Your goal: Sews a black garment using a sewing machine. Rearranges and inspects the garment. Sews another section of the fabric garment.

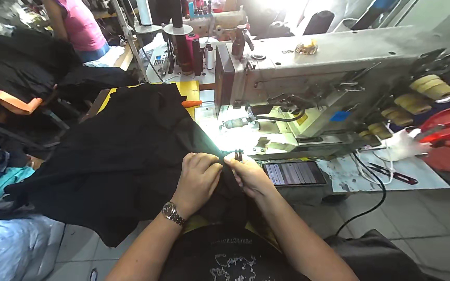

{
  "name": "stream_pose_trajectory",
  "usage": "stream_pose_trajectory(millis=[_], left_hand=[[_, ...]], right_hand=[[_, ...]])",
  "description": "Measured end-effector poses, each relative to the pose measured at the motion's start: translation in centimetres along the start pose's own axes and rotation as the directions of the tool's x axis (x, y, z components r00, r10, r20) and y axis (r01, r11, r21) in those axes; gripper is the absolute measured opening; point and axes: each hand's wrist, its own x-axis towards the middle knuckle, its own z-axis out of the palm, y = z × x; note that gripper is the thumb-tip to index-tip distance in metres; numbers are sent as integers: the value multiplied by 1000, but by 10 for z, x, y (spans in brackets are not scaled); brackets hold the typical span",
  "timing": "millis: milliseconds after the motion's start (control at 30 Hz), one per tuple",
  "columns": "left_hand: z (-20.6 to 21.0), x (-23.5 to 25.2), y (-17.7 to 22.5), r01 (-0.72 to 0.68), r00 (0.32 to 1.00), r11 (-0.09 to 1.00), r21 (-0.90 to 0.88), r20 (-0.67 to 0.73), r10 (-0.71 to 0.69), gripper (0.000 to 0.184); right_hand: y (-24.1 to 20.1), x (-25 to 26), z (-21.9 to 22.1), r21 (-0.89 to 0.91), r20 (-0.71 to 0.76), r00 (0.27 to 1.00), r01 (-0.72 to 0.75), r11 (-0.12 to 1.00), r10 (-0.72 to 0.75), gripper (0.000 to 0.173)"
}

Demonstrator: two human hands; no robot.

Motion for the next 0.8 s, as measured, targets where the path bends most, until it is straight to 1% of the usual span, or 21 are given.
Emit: stream_pose_trajectory(millis=[67,100,167,200,300,400,467,533,567,633,700,800], left_hand=[[3,1,-3,23,1000,1000,1,1,-23,18],[4,1,-5,37,999,999,-9,2,-37,18],[5,2,-8,60,998,998,-19,-2,-60,18],[5,3,-9,67,998,998,-20,-6,-67,18],[2,7,-11,92,995,995,-28,-31,-93,19],[-3,14,-16,132,991,990,-38,-30,-133,21],[-1,21,-26,194,980,980,-37,56,-192,29],[6,27,-40,292,940,955,-57,203,-275,40],[13,29,-49,318,924,945,-70,244,-293,42],[23,34,-62,318,919,945,-81,270,-286,42],[26,39,-69,310,912,948,-65,301,-278,45],[28,41,-73,309,905,950,-45,321,-279,46]], right_hand=[[0,-1,1,52,0,1000,21,998,-21,6],[1,-2,0,77,14,999,39,996,-41,9],[1,-5,-3,103,58,995,69,992,-76,20],[-1,-6,-3,99,65,994,86,991,-93,24],[-9,-6,-3,55,27,990,135,989,-137,22],[-20,0,-3,9,-50,986,162,987,-161,20],[-25,7,-5,-54,-98,978,178,983,-182,23],[-24,14,-8,-156,-162,964,188,970,-212,26],[-22,17,-9,-213,-196,954,184,959,-227,28],[-19,19,-11,-296,-245,935,179,938,-256,30],[-14,15,-14,-380,-254,917,197,904,-307,27],[-2,2,-17,-499,-192,899,255,828,-393,21]])
